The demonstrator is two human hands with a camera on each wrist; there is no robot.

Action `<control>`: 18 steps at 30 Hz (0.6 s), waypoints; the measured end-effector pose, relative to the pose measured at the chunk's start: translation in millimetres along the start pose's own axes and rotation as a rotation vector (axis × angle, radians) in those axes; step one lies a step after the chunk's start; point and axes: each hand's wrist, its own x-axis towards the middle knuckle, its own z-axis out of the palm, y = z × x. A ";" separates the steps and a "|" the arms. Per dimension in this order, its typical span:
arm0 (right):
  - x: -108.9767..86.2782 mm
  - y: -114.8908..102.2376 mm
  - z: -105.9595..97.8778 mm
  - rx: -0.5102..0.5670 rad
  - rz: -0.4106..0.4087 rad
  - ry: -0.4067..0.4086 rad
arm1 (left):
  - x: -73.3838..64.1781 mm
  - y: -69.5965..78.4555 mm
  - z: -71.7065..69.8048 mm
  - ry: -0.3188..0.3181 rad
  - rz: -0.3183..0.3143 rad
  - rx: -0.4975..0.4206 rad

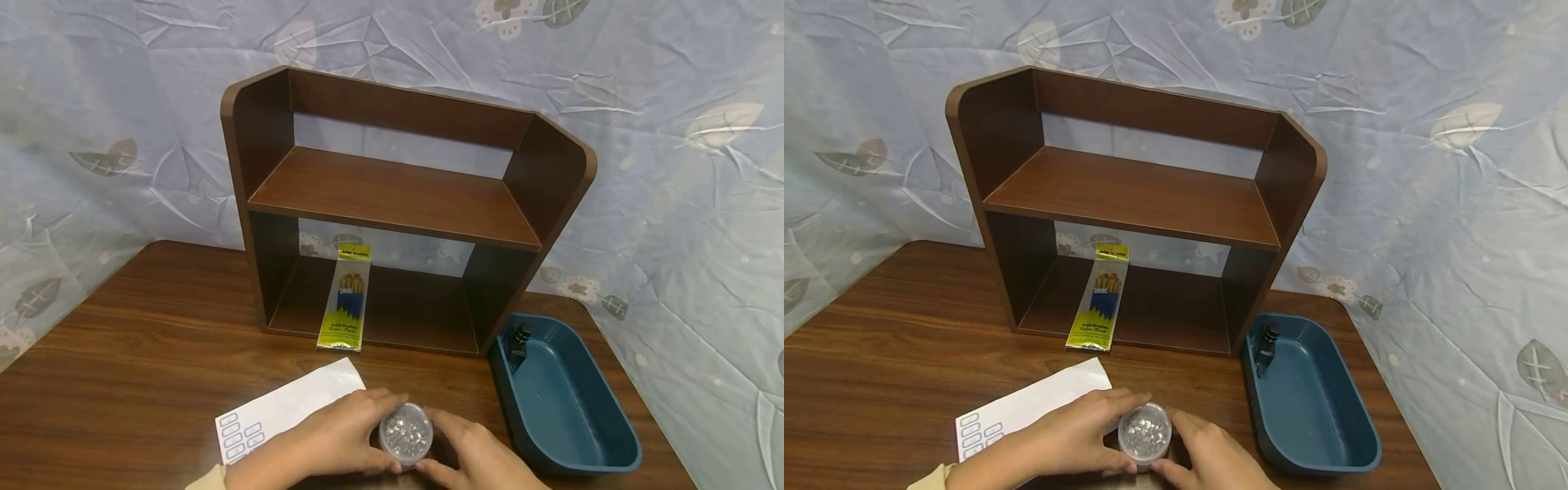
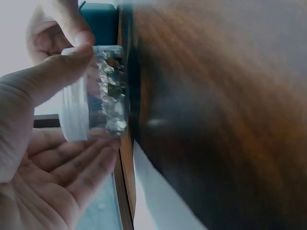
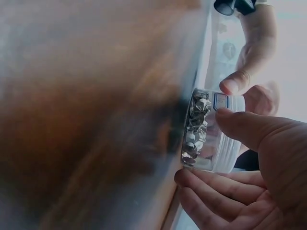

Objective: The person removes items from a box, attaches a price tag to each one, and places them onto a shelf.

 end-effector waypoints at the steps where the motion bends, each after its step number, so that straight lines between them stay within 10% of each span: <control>1: -1.0 -1.0 -1.6 0.012 -0.004 0.008 | 0.6 0.1 -1.4 0.003 0.003 -0.011; 18: -0.8 -18.8 -24.3 0.065 -0.128 0.273 | 9.9 -8.5 -18.0 0.147 0.033 -0.441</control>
